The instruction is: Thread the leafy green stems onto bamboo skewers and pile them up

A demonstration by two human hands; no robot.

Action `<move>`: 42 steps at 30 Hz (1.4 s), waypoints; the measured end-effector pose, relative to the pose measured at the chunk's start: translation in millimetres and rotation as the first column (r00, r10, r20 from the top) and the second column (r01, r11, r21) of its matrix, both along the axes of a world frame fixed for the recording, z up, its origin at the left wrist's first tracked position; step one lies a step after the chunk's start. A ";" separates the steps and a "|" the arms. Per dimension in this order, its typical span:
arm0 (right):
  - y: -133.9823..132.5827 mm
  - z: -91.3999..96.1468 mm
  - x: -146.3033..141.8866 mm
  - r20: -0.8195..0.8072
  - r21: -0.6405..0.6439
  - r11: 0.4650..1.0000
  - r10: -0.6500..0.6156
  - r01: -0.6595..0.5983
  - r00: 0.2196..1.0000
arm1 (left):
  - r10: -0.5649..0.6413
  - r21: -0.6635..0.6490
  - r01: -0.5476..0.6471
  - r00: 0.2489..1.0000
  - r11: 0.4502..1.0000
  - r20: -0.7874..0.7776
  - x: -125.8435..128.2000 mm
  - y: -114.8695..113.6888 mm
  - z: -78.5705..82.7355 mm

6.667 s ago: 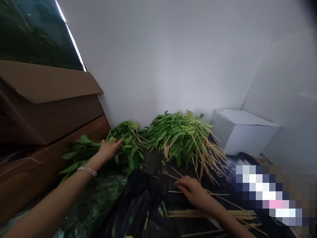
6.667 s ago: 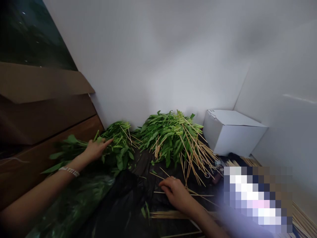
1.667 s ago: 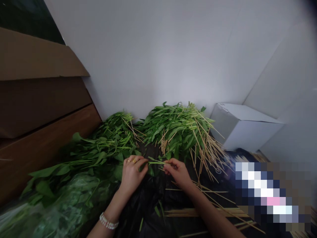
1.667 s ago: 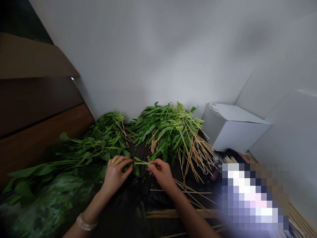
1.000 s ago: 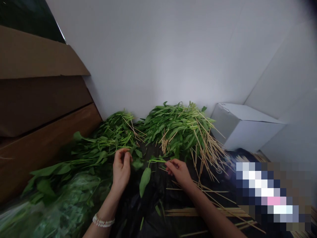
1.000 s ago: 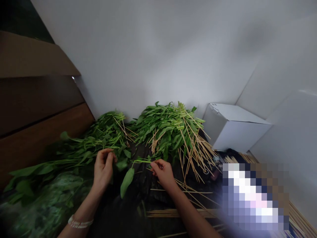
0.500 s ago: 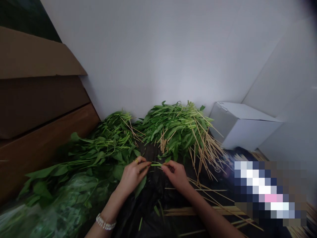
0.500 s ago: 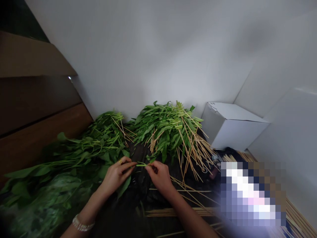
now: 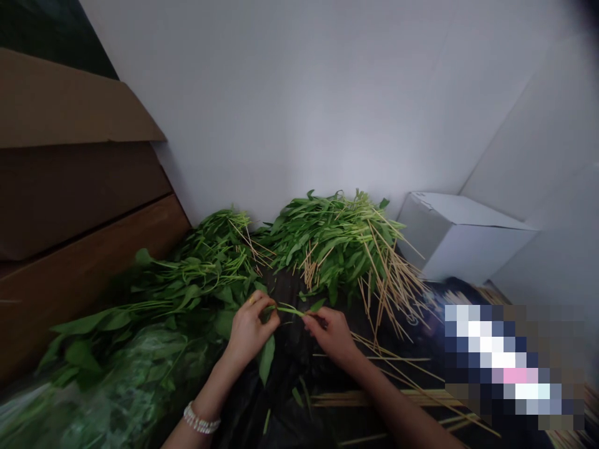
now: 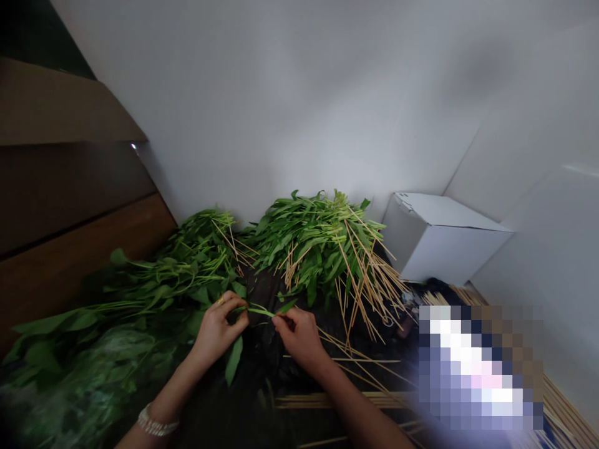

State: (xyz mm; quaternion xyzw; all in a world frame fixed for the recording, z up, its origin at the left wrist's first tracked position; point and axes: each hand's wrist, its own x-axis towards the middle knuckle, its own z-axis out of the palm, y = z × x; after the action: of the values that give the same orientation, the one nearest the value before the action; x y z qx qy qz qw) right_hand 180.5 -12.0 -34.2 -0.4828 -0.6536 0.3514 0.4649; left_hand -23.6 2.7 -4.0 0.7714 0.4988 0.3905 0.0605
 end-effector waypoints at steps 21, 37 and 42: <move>6.9 4.8 3.3 -0.191 -0.142 0.984 -0.134 0.108 0.972 | 0.176 -0.368 0.244 0.566 0.897 0.805 -13.9 10.8 9.0; -7.1 7.2 -5.0 0.128 0.185 0.982 -0.056 0.032 0.990 | -0.182 0.008 0.184 0.976 0.983 -0.117 1.7 -4.1 -17.8; -8.3 8.3 -6.0 0.125 0.164 0.986 -0.058 0.037 0.990 | -0.144 0.077 0.179 0.932 0.981 -0.333 2.8 -6.4 -15.1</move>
State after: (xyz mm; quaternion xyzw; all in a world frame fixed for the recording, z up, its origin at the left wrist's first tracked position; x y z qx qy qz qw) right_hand 174.5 -20.3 -25.9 -0.4810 -0.6969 0.2540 0.4673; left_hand -20.8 -3.8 -19.0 0.8658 0.4153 0.2772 -0.0318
